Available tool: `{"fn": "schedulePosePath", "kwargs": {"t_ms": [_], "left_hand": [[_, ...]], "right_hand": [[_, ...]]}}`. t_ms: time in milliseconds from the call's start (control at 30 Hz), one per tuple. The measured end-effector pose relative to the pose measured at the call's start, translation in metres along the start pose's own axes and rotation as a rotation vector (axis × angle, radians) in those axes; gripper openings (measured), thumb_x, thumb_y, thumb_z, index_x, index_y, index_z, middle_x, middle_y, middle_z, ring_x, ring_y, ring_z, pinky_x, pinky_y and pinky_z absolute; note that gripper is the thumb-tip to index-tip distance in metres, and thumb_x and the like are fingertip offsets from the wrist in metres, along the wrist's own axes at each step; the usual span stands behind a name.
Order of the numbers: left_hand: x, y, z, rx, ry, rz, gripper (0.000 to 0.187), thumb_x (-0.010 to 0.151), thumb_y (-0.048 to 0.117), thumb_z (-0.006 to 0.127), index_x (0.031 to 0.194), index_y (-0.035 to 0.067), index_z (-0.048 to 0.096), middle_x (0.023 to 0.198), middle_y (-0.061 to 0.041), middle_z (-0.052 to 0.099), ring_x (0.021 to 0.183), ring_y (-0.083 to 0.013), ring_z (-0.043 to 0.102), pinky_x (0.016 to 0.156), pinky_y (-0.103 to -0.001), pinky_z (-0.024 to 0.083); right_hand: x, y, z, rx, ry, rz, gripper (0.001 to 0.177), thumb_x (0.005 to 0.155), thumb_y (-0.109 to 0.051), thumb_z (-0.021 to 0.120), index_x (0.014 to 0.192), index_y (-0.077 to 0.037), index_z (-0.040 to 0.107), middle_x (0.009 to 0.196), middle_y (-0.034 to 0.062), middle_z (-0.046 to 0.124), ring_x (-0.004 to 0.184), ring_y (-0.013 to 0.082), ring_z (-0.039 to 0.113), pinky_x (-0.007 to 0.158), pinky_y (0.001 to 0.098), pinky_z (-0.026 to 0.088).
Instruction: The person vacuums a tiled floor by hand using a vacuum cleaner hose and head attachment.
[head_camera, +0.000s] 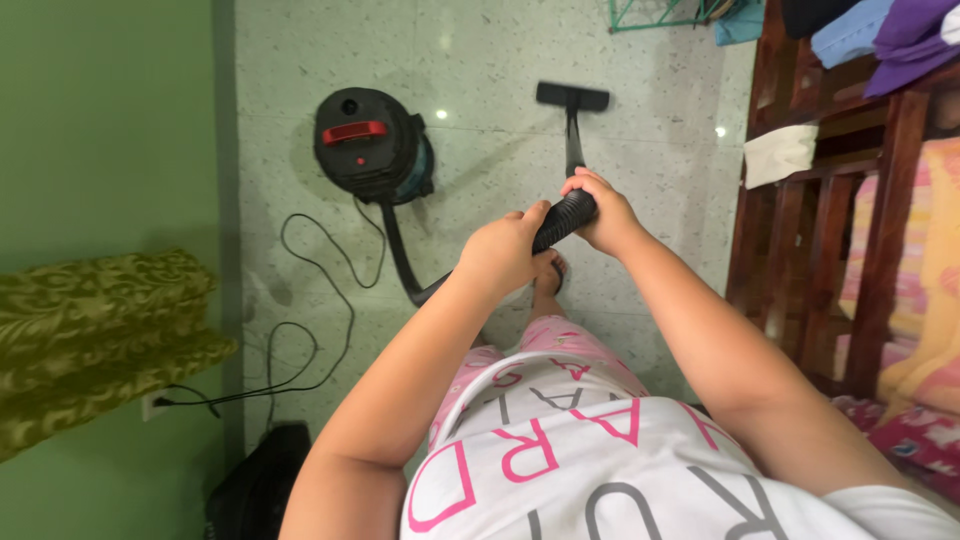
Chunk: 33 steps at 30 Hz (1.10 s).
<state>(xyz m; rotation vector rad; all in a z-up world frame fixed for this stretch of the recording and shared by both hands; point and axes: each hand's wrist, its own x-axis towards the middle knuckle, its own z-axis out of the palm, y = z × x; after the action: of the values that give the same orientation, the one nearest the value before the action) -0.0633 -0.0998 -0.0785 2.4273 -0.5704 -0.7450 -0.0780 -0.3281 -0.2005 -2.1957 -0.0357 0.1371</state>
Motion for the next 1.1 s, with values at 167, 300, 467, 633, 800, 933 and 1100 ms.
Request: {"fn": "schedulePosePath", "kwargs": {"t_ms": [167,300,467,633,800,933,1100], "left_hand": [[-0.061,-0.009,-0.028,0.037,0.020,0.034,0.065,0.085,0.043,0.075,0.139,0.016,0.051,0.102,-0.016,0.070,0.091,-0.0386,0.070,0.076,-0.049,0.057],[-0.094,-0.007,-0.051,0.094,0.014,0.045,0.065,0.080,0.041,0.077,0.136,0.015,0.055,0.094,-0.015,0.071,0.087,-0.0376,0.071,0.073,-0.048,0.057],[-0.101,-0.005,-0.060,0.053,-0.018,0.078,0.058,0.079,0.034,0.076,0.130,0.014,0.057,0.091,-0.015,0.072,0.085,-0.0378,0.071,0.072,-0.049,0.057],[-0.062,-0.017,-0.048,0.046,0.010,0.094,0.057,0.077,0.030,0.077,0.129,0.015,0.058,0.093,-0.015,0.072,0.087,-0.0378,0.071,0.073,-0.049,0.057],[0.006,-0.028,-0.039,0.025,-0.004,0.008,0.067,0.078,0.034,0.078,0.138,0.018,0.053,0.099,-0.014,0.071,0.087,-0.0380,0.071,0.074,-0.048,0.057],[0.078,-0.033,-0.037,0.007,0.002,-0.070,0.068,0.078,0.037,0.078,0.140,0.023,0.052,0.103,-0.012,0.070,0.093,-0.0350,0.071,0.076,-0.047,0.057],[0.167,-0.047,-0.021,-0.025,0.018,-0.109,0.075,0.081,0.040,0.077,0.147,0.028,0.045,0.106,-0.012,0.070,0.094,-0.0348,0.071,0.079,-0.046,0.058]], "right_hand": [[-0.029,-0.064,0.020,0.034,-0.046,-0.029,0.049,0.071,-0.001,0.087,0.111,-0.014,0.062,0.126,0.0073,0.067,0.134,0.0303,0.059,0.103,0.0366,0.049],[-0.045,-0.091,0.037,0.117,-0.091,0.076,0.047,0.073,0.002,0.083,0.112,-0.015,0.063,0.129,0.0033,0.066,0.119,0.0225,0.065,0.099,0.0320,0.051],[-0.044,-0.093,0.038,0.210,-0.135,0.030,0.048,0.072,0.005,0.084,0.110,-0.014,0.062,0.142,0.0097,0.059,0.127,0.0211,0.060,0.101,0.0308,0.050],[-0.014,-0.063,0.030,0.179,-0.156,0.040,0.048,0.071,0.007,0.083,0.109,-0.015,0.063,0.150,0.0138,0.056,0.133,0.0232,0.059,0.100,0.0324,0.050],[0.049,-0.012,0.025,0.156,-0.146,-0.011,0.045,0.072,0.006,0.083,0.106,-0.016,0.063,0.156,0.0150,0.050,0.133,0.0262,0.058,0.102,0.0336,0.050],[0.108,0.028,0.012,0.126,-0.154,0.015,0.046,0.071,0.008,0.082,0.105,-0.017,0.063,0.158,0.0153,0.047,0.136,0.0298,0.056,0.102,0.0348,0.049],[0.186,0.089,-0.007,0.085,-0.124,-0.074,0.042,0.078,0.008,0.080,0.106,-0.019,0.065,0.163,0.0194,0.039,0.140,0.0331,0.053,0.106,0.0355,0.048]]}}
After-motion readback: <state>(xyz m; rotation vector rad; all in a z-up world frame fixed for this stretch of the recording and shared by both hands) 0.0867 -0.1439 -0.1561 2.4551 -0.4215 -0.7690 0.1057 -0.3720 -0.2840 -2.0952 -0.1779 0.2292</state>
